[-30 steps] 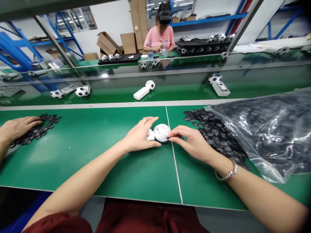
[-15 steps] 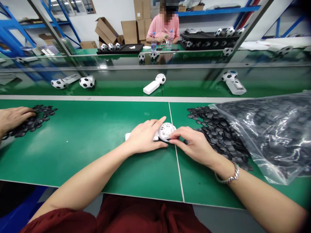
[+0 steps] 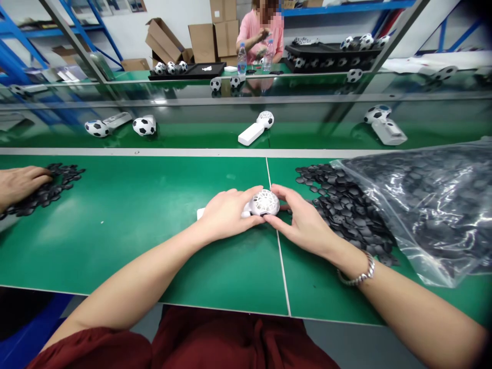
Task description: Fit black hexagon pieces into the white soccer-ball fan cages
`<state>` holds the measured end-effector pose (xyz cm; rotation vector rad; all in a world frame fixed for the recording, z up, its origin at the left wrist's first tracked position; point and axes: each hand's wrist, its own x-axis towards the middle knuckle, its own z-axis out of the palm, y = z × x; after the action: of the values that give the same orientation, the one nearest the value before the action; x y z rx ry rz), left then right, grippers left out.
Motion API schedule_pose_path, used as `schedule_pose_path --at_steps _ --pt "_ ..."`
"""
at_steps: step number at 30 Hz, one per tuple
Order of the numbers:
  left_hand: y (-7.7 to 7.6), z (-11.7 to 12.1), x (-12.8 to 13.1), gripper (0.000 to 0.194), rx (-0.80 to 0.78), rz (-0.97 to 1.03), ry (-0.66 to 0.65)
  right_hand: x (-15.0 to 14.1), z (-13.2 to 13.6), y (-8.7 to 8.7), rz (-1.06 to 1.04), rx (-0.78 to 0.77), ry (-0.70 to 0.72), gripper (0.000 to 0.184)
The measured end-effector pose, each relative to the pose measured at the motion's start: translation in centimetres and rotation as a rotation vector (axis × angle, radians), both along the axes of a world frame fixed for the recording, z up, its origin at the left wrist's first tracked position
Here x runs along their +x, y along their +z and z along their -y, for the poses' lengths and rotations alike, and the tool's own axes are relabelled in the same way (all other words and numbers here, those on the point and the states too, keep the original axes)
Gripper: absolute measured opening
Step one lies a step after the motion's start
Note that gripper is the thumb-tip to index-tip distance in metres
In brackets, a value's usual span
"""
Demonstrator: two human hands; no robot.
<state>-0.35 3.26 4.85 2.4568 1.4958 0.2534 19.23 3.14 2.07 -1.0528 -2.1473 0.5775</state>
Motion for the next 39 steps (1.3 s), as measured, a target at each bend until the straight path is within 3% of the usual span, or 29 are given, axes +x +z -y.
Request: schedule_pose_path --at_steps 3,12,14,17,20,24,31,39 --pt "0.1 -0.1 0.0 0.062 0.002 0.011 0.004 -0.1 0.0 -0.1 -0.015 -0.112 0.024 0.043" --pt "-0.1 0.0 0.0 0.061 0.010 0.038 0.007 0.6 -0.6 0.7 -0.064 -0.162 0.021 0.032" --pt "-0.3 0.0 -0.1 0.061 0.021 0.037 -0.001 1.7 -1.2 1.2 0.035 -0.098 -0.046 0.024" --pt "-0.4 0.1 -0.4 0.059 0.052 0.014 -0.002 3.1 -2.1 1.5 0.347 0.018 -0.227 0.018" --pt "-0.4 0.1 -0.6 0.056 0.126 -0.010 -0.004 3.6 -2.4 1.6 0.585 -0.079 -0.285 0.011" --pt "-0.9 -0.1 -0.8 0.058 0.252 -0.033 0.025 3.0 -2.1 1.9 0.623 -0.212 -0.224 0.007" --pt "-1.6 -0.4 -0.9 0.057 0.254 0.010 -0.014 2.3 -1.7 2.5 0.668 -0.244 -0.285 0.010" --pt "-1.6 -0.5 -0.8 0.056 0.265 0.007 -0.022 2.4 -1.2 2.9 0.690 -0.216 -0.216 0.012"
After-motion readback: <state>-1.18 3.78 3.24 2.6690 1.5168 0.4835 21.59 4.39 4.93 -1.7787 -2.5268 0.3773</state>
